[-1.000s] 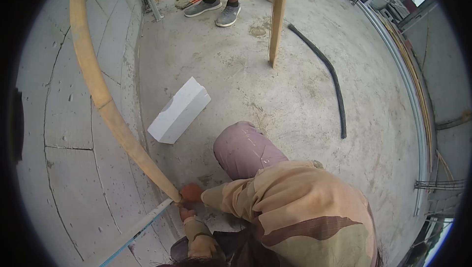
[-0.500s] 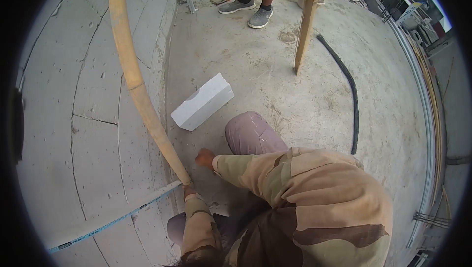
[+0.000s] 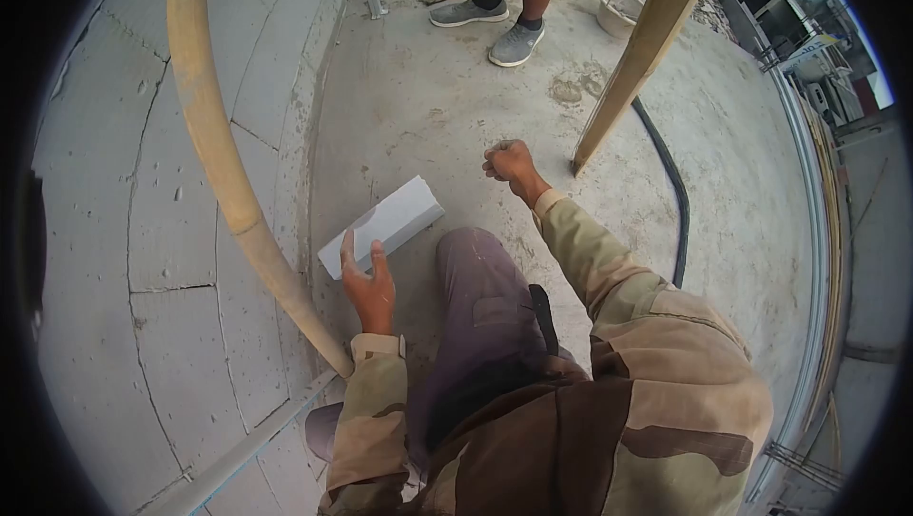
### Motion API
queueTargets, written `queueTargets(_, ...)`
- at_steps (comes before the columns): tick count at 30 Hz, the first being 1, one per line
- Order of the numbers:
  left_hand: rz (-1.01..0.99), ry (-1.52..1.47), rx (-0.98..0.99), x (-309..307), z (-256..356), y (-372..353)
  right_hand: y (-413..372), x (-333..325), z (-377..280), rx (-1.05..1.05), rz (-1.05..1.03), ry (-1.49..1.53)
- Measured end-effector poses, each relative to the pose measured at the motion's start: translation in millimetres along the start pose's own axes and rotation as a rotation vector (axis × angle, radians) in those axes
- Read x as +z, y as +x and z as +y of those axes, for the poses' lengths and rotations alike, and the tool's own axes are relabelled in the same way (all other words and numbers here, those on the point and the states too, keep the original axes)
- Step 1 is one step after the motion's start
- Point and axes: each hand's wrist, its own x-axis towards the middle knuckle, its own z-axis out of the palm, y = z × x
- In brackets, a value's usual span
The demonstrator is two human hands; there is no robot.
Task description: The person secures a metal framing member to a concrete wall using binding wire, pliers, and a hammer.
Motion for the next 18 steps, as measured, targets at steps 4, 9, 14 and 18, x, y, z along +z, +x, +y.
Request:
queueTargets(4, 0.059, 0.171, 0.188, 85.9, 3.8, 104.9, 163.9, 20.3, 7.8, 0.006, 0.032, -0.152)
queueTargets(9, 0.075, 0.691, -0.055, 163.8, -51.8, 157.2, 342.7, 87.8, -56.0, -0.657, 0.216, -0.619)
queueTargets(14, -0.014, 0.816, -0.138, 174.2, -41.9, 167.5, 529.1, 136.2, -160.2, -0.979, 0.256, -0.692)
queueTargets(18, -0.080, 0.807, -0.174, 175.2, -43.8, 181.9, 681.7, 159.3, -227.8, -0.850, 0.390, -1.118)
